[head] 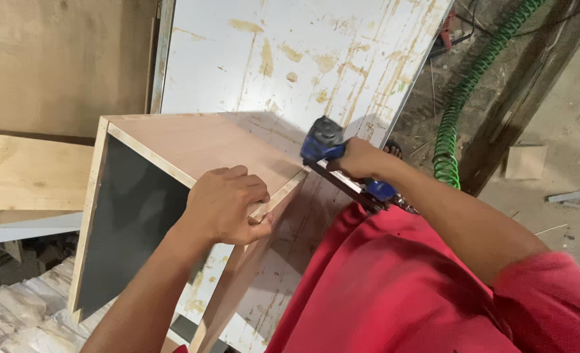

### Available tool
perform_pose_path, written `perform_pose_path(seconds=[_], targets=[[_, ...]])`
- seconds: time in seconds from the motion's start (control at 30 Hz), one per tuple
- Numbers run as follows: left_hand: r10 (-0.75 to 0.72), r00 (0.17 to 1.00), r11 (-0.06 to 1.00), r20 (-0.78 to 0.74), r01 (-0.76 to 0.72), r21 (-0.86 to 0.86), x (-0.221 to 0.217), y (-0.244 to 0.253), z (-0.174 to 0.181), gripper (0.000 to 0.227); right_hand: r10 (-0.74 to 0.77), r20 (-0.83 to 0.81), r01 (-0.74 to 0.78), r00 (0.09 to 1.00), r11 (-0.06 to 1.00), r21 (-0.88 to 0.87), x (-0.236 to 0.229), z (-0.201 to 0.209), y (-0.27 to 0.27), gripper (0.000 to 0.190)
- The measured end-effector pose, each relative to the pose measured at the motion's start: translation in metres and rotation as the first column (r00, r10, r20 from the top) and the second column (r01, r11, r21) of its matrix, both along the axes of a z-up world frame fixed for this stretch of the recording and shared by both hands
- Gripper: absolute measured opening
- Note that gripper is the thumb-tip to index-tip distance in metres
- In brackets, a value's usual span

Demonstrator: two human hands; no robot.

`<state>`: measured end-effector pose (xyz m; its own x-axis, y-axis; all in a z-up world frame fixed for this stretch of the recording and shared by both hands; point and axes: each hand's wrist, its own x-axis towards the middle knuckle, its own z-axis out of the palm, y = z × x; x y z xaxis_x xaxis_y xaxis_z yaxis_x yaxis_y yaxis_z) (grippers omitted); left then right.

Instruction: The person aligns a wooden board with the corner of a partially constructed cabinet box and secures it using a pneumatic nail gun before using a power drill to drive a screw into the joint.

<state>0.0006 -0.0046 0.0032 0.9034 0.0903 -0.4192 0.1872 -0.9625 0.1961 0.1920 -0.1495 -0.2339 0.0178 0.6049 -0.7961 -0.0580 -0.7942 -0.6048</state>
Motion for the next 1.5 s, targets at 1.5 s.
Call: perform_pose_path(seconds=[1.5], targets=[[0.033, 0.997, 0.998, 0.069, -0.030, -0.052, 0.011, 0.002, 0.016, 0.024, -0.918, -0.395, 0.865, -0.026, 0.177, -0.469, -0.198, -0.013, -0.098, 0.052]])
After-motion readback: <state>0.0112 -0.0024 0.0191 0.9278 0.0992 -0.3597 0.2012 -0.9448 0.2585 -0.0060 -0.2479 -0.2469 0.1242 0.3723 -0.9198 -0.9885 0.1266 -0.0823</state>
